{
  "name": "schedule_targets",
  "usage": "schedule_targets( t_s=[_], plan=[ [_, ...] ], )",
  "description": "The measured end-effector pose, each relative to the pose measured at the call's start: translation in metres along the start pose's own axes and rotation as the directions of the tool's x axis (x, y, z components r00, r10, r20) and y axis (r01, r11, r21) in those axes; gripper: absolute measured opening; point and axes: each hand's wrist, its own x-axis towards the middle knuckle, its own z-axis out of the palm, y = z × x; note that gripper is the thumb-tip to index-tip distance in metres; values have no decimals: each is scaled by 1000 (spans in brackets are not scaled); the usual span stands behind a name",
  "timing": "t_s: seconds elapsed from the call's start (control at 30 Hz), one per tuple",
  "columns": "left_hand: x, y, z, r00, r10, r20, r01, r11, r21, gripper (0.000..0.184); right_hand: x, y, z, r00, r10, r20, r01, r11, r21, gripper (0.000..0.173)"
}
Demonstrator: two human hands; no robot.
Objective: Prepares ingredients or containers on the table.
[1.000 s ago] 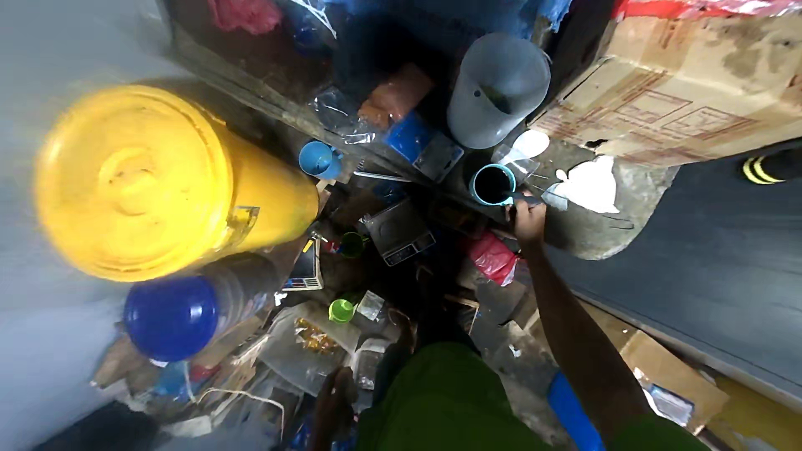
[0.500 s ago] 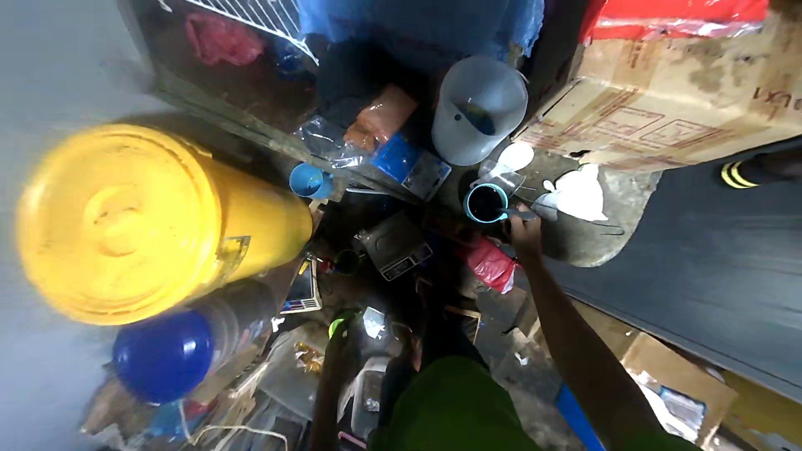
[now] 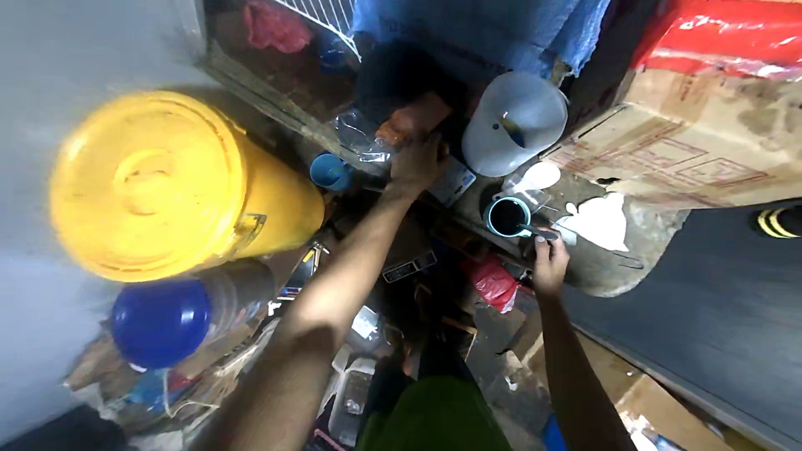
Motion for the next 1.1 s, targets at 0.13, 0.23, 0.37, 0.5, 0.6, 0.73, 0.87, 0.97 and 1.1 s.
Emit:
schedule_targets(
  t_s=[0.13, 0.23, 0.37, 0.5, 0.6, 0.73, 0.87, 0.97, 1.1],
  plan=[
    [35, 4, 18, 996, 11, -90, -1, 994, 106, 49, -30, -4, -20, 998, 19, -53, -20, 1000, -13, 31],
    [45, 3, 25, 993, 110, -47, -98, 974, 205, 49, -52, -10, -33, 994, 80, -70, -83, 996, -33, 32],
    [51, -5, 13, 984, 179, -25, -168, 955, 245, 53, -72, -15, -42, 976, 208, -69, -211, 977, -32, 32],
    [49, -7, -5, 928, 371, 21, -361, 887, 286, 56, -71, -20, -47, 984, 152, -97, -154, 988, -18, 31],
    [55, -20, 0, 785, 606, 131, -617, 747, 247, 51, -57, -26, -53, 986, 101, -130, -104, 994, -15, 31],
    [67, -36, 16, 611, 757, 233, -792, 582, 186, 52, -40, -27, -68, 973, 119, -195, -131, 990, -50, 29],
    [69, -39, 16, 594, 777, 211, -805, 566, 179, 61, -25, -24, -87, 954, 139, -266, -170, 981, -96, 27],
    [69, -46, 19, 578, 802, 149, -813, 550, 189, 65, -15, -22, -96, 933, 157, -324, -205, 972, -119, 28],
    [67, -51, 22, 580, 808, 101, -810, 560, 175, 64, -5, -23, -92, 926, 165, -339, -209, 973, -97, 28]
  ],
)
